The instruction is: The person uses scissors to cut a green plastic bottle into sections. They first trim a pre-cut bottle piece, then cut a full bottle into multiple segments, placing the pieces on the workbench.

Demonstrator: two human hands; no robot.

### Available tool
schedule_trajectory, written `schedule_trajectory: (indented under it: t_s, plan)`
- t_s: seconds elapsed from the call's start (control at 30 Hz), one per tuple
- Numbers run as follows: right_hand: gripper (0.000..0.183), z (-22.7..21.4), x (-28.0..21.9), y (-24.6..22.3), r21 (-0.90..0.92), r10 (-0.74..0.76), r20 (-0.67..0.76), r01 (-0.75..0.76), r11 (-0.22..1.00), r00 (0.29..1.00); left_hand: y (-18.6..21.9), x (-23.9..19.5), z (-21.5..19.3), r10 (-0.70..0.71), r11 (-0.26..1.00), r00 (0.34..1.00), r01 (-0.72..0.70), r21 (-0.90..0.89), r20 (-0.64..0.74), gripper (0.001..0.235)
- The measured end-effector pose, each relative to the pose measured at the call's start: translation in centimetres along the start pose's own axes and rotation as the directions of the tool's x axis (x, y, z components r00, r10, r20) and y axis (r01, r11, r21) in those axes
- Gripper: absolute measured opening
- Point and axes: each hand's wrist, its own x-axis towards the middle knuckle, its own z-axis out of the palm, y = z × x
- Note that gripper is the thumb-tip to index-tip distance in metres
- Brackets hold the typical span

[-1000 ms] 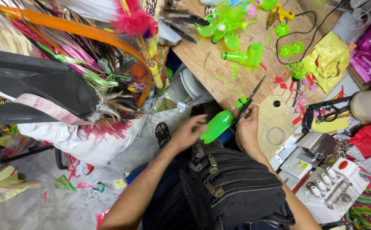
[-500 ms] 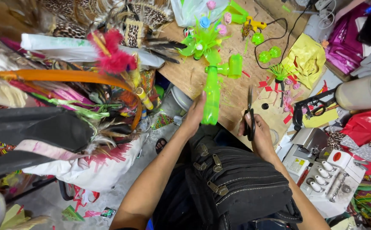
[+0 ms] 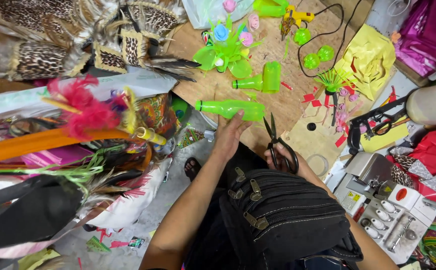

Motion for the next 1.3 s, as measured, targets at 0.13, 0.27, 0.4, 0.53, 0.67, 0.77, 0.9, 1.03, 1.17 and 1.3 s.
schedule_trajectory:
  t_s: [0.13,0.27,0.4,0.53,0.67,0.77,0.9,1.03,1.17,1.3]
  plan:
    - [0.067,0.1,-1.7,-2.3,-0.065,0.086,-0.006,-0.087,0.994,0.996,-0.8,1.2,0.0,-0.019,0.996,1.0,0.019,-0.088,0.001,0.044]
    - [0.056,0.2,-1.9,-3.8,-0.054,0.103,-0.006,-0.103,0.993,0.995,-2.2,2.9,-0.3,-0.015,0.99,0.999,0.021,-0.141,0.045,0.04]
    - [0.048,-0.7,-1.0,-3.8,-0.054,0.07,0.047,-0.068,0.996,0.996,0.5,1.3,2.9,0.011,0.991,0.998,-0.002,-0.134,0.067,0.041]
    - [0.045,-1.4,-0.1,-2.7,-0.073,0.029,0.082,-0.023,0.997,0.996,-0.4,2.1,2.4,0.035,0.99,0.998,-0.027,-0.141,0.057,0.04]
    - [0.041,-0.7,-0.6,-2.7,-0.008,0.005,0.091,-0.004,1.0,0.996,-1.7,2.5,1.9,0.053,0.991,0.995,-0.041,-0.13,0.086,0.045]
    - [0.039,0.3,-1.4,-3.1,0.082,-0.013,0.068,0.007,0.997,0.998,-2.0,2.3,1.9,0.081,0.988,0.993,-0.07,-0.137,0.08,0.046]
    - [0.04,1.2,-2.6,-3.4,0.178,-0.03,0.012,0.028,0.984,0.999,-1.3,2.0,2.6,0.124,0.985,0.99,-0.114,-0.13,0.072,0.046]
    - [0.041,1.2,-2.7,-3.4,0.147,-0.05,0.012,0.047,0.988,0.999,0.3,0.8,3.9,0.123,0.985,0.988,-0.111,-0.132,0.09,0.043]
    - [0.042,1.4,-3.6,-4.1,0.143,-0.072,0.023,0.068,0.987,0.997,-1.0,1.4,3.1,0.123,0.986,0.988,-0.111,-0.122,0.094,0.039]
    - [0.041,1.5,-4.5,-4.7,0.136,-0.069,0.002,0.068,0.988,0.998,-2.3,2.3,2.4,0.12,0.986,0.988,-0.107,-0.131,0.096,0.039]
